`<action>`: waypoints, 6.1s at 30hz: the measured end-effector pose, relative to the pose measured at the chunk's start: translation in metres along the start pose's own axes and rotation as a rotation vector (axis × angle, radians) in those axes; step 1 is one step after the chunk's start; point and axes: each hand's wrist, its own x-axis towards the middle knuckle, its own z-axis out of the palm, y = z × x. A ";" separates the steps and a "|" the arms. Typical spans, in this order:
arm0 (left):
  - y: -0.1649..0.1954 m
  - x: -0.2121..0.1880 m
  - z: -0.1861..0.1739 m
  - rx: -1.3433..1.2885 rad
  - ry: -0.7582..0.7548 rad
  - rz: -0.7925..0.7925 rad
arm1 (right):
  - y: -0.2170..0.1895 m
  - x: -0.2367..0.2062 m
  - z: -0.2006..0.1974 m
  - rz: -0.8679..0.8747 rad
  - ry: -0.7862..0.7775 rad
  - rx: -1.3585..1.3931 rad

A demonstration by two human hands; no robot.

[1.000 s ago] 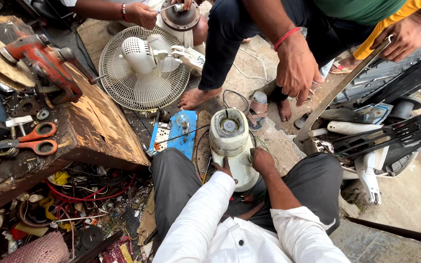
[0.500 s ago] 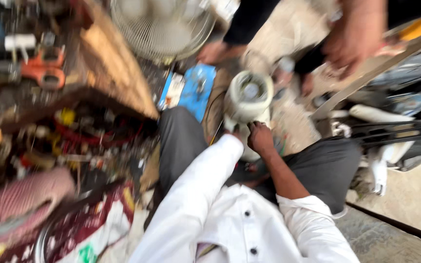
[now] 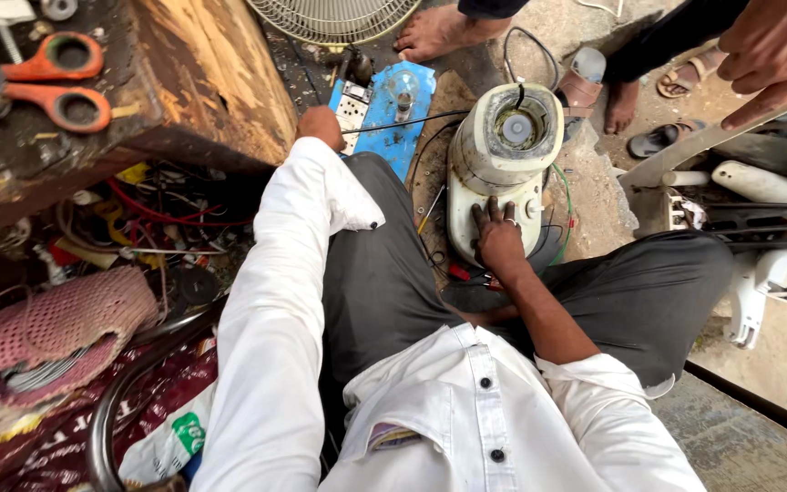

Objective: The person sits on the ground repairing a small mixer-grinder appliance. They unscrew the pink base cover with a screwdriver, remove it, work on the motor housing by hand, and repeatedly reach to a blue test board with a bulb to test the appliance's wiring.

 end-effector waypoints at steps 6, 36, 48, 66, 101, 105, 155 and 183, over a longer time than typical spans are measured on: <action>-0.003 0.007 0.033 0.070 0.404 0.266 | -0.002 0.009 0.005 0.000 -0.026 0.002; -0.004 0.036 0.047 0.031 0.107 0.101 | 0.012 0.018 0.029 -0.111 0.003 -0.065; 0.041 -0.020 -0.007 -0.167 0.214 0.489 | 0.016 0.012 0.023 -0.082 0.021 -0.097; 0.235 -0.136 0.049 -0.369 0.170 0.789 | 0.070 -0.016 -0.007 0.448 0.258 1.378; -0.031 -0.002 0.038 0.060 0.425 0.098 | -0.025 0.001 0.023 -0.131 0.128 -0.138; -0.033 0.011 0.047 0.115 0.294 0.205 | -0.020 -0.001 0.026 -0.131 0.112 -0.110; 0.010 -0.184 -0.207 0.440 0.646 0.700 | 0.078 -0.016 0.053 -0.079 0.273 0.641; -0.060 -0.135 -0.160 0.679 0.307 0.654 | 0.224 -0.006 0.032 0.480 0.513 1.458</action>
